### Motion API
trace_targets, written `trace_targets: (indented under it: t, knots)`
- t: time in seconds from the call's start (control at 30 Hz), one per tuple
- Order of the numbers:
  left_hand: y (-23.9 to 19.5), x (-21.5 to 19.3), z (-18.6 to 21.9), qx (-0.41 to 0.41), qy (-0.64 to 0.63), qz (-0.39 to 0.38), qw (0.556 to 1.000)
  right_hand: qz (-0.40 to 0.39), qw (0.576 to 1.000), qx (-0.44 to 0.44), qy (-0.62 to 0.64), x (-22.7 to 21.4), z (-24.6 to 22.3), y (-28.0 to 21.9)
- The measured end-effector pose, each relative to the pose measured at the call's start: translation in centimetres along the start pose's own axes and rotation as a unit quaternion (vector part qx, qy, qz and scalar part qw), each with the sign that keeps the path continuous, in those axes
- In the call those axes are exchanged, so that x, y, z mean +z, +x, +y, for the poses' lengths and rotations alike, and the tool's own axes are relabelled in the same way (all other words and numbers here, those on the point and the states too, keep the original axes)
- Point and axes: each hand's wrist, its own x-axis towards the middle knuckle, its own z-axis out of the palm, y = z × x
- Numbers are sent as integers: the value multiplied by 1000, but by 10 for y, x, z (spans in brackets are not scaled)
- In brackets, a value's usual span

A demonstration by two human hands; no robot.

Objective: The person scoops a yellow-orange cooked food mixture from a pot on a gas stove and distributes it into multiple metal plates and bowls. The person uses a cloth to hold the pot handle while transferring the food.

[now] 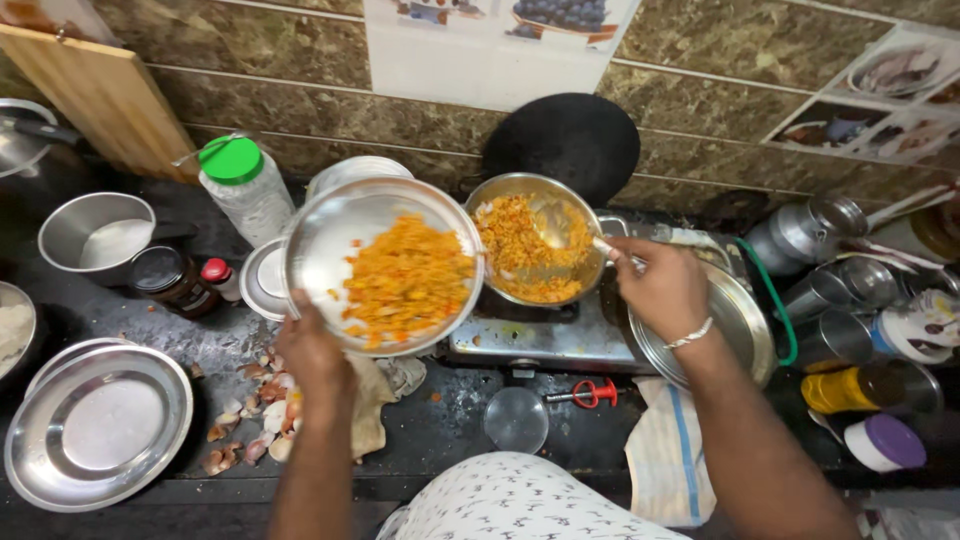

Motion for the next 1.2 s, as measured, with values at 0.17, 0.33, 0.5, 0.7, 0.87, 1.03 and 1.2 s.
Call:
trace_targets:
  t: [0.17,0.33,0.5,0.7,0.87,1.03,1.2]
  knots:
    - [2,-15,35,-1,-12,39,999,-58,996,-48,-47,35,7,0]
    - [-2,-18,41,7,-2,57,998,-132,990,-40,-13,62,8,7]
    - [-5,-22,31,-28,11,90,995,-140,988,4,67,72,12,9]
    - [-6,-15,22,-38,-28,85,995,-169,977,54,118,94,16,3]
    - [-8,-6,24,-35,-34,50,998,-195,959,104,177,117,44,8]
    - [-8,3,19,-74,-24,65,995,-196,928,175,263,138,76,11]
    - [-6,10,2,-51,-31,31,998,-142,920,134,341,107,78,15]
